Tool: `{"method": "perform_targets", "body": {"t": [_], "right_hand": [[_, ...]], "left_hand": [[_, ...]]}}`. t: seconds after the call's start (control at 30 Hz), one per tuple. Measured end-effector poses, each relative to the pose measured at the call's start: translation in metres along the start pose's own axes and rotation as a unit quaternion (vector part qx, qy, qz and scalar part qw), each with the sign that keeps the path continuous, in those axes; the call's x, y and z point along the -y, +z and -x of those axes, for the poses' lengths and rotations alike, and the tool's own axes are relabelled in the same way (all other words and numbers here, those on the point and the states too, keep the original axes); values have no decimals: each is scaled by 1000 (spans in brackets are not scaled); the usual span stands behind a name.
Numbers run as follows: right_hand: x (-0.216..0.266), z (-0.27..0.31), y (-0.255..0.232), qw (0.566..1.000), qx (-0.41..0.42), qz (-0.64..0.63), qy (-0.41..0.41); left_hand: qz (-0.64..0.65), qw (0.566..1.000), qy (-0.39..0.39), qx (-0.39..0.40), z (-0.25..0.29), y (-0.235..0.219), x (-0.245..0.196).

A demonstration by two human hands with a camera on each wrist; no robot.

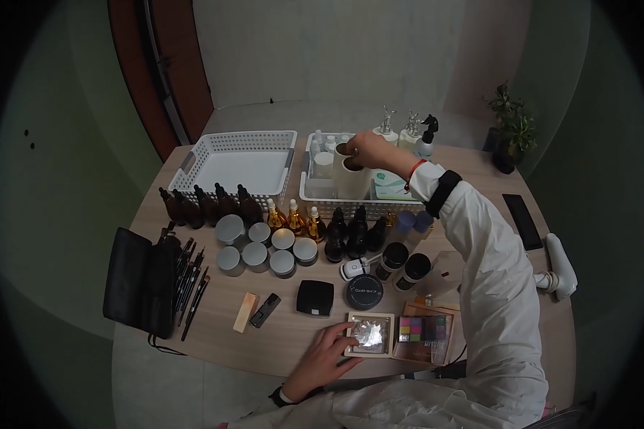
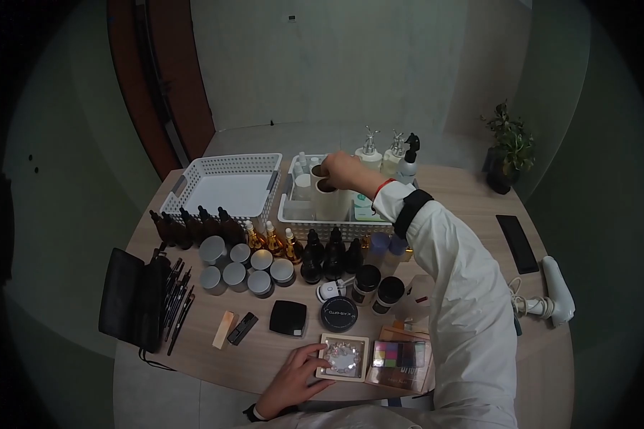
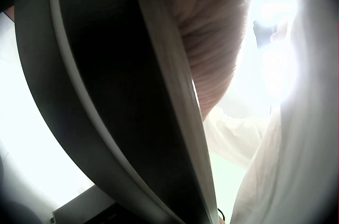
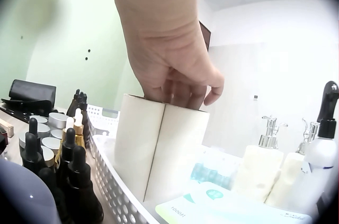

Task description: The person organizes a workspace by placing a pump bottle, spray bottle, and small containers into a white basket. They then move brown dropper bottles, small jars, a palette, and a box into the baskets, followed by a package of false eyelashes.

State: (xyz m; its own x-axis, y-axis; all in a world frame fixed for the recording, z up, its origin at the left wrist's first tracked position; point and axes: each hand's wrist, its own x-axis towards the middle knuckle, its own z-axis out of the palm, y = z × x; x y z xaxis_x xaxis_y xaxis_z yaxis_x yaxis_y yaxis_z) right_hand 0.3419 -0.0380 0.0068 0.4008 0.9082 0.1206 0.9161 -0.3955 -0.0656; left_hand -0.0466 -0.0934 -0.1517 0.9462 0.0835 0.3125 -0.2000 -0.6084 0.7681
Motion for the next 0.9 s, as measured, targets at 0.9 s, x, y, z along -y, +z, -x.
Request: {"method": "perform_targets", "body": {"t": [0.9], "right_hand": [[-87,175,-99,977,70,-104,174]], "left_hand": [[0,1000,-8,8,-2,-3,-5]]}}
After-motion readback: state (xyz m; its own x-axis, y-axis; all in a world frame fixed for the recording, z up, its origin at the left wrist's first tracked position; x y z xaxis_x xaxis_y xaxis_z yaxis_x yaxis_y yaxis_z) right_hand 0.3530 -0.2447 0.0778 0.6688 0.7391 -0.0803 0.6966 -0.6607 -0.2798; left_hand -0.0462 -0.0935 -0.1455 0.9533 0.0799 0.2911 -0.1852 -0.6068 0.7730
